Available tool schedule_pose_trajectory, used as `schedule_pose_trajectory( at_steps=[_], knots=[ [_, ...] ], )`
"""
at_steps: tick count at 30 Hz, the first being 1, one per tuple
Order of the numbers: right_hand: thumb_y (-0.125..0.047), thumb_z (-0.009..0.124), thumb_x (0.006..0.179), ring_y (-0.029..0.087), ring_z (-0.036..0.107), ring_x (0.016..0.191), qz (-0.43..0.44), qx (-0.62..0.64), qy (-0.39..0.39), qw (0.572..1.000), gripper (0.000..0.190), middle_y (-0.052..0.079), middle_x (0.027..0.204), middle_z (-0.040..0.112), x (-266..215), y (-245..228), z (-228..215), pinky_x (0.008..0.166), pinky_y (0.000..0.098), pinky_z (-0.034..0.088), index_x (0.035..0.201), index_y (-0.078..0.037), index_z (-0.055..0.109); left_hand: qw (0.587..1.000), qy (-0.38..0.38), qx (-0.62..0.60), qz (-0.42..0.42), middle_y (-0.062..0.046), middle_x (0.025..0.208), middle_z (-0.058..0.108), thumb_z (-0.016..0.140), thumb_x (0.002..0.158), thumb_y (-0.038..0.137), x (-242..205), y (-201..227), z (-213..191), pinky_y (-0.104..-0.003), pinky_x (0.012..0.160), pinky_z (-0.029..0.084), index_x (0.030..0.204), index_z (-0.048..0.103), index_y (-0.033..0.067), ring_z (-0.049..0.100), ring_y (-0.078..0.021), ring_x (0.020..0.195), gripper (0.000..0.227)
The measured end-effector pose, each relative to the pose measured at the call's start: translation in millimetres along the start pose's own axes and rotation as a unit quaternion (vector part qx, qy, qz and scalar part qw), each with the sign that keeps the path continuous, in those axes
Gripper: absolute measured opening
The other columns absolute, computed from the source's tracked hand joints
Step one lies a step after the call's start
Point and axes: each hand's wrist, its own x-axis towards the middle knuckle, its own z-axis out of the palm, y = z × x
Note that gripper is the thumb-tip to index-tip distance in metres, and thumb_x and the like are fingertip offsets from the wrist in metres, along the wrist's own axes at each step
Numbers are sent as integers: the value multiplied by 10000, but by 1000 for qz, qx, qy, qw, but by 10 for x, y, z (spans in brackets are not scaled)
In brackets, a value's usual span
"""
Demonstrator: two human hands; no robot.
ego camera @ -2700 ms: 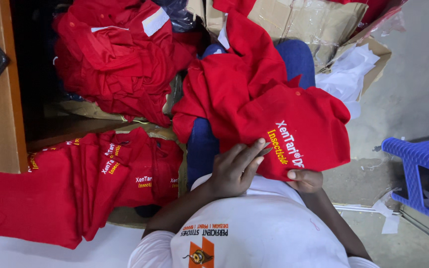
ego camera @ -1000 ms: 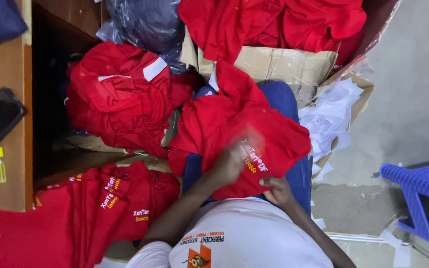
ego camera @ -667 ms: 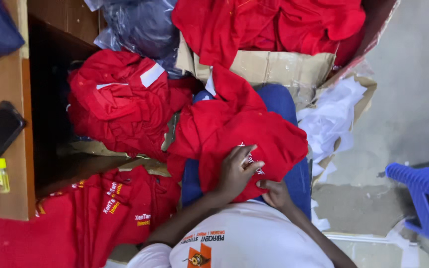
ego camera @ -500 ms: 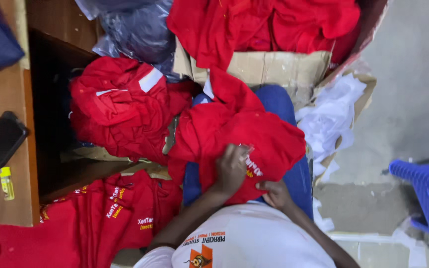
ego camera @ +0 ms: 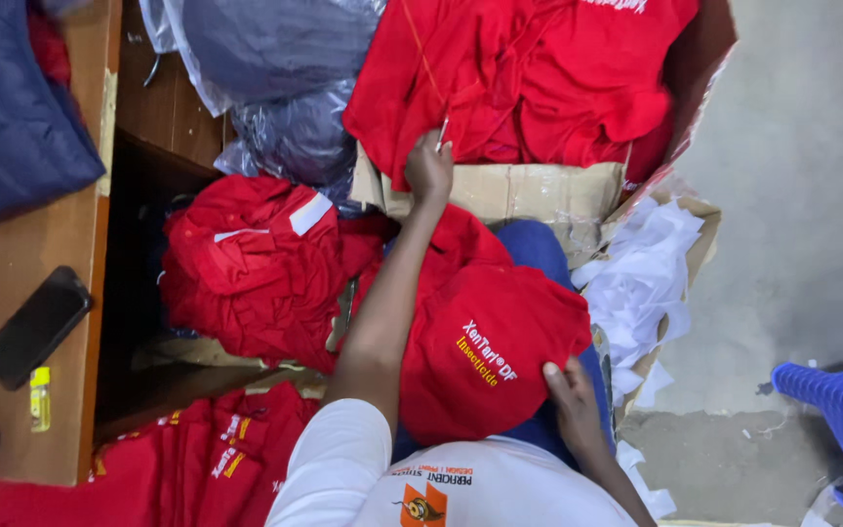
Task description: The person sits on the floor surrounded by red shirts and uses a small tool to trim loose threads from the embroidered logo on the chest of a shirt. They repeatedly pick up shirts from a pile, hold them steady, and carefully remove excess fabric threads.
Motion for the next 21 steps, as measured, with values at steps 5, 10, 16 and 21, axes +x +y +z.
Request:
schedule_pose_trajectory(
  at_steps=[5,10,16,21],
  knots=[
    [-180,595,1088,207,727,1034,-166,25,133,977,126,163,1142,753,-40,-667,-158,962,329,556,1033,-76,553,915,66,-399,-8,-27,717,597,722,985,249,-524,696,-1462,-320,558,405,1035,741,84,528,-140,618,173],
    [-252,583,1087,370,771,1018,-203,92,29,974,254,319,1135,726,427,-755,-148,924,421,649,1065,-6,526,748,152,-645,-12,-107,1098,694,792,916,-26,-1885,457,-3096,-308,779,585,1122,654,122,680,-169,978,289],
    [-542,553,1039,316,723,1173,-4,340,-238,910,648,210,1335,710,1323,-734,577,1016,455,590,1456,-45,549,789,-266,-508,223,-41,753,684,552,1083,512,-2294,934,-4191,-339,588,506,855,700,96,656,-195,647,497],
    [-143,827,862,285,774,1026,-2,339,-169,925,465,154,1222,772,1497,-1067,1113,955,484,653,1295,-68,674,777,-451,-421,123,-18,740,743,688,1000,518,-2474,904,-4187,-292,592,561,913,769,75,720,-146,635,458]
  ],
)
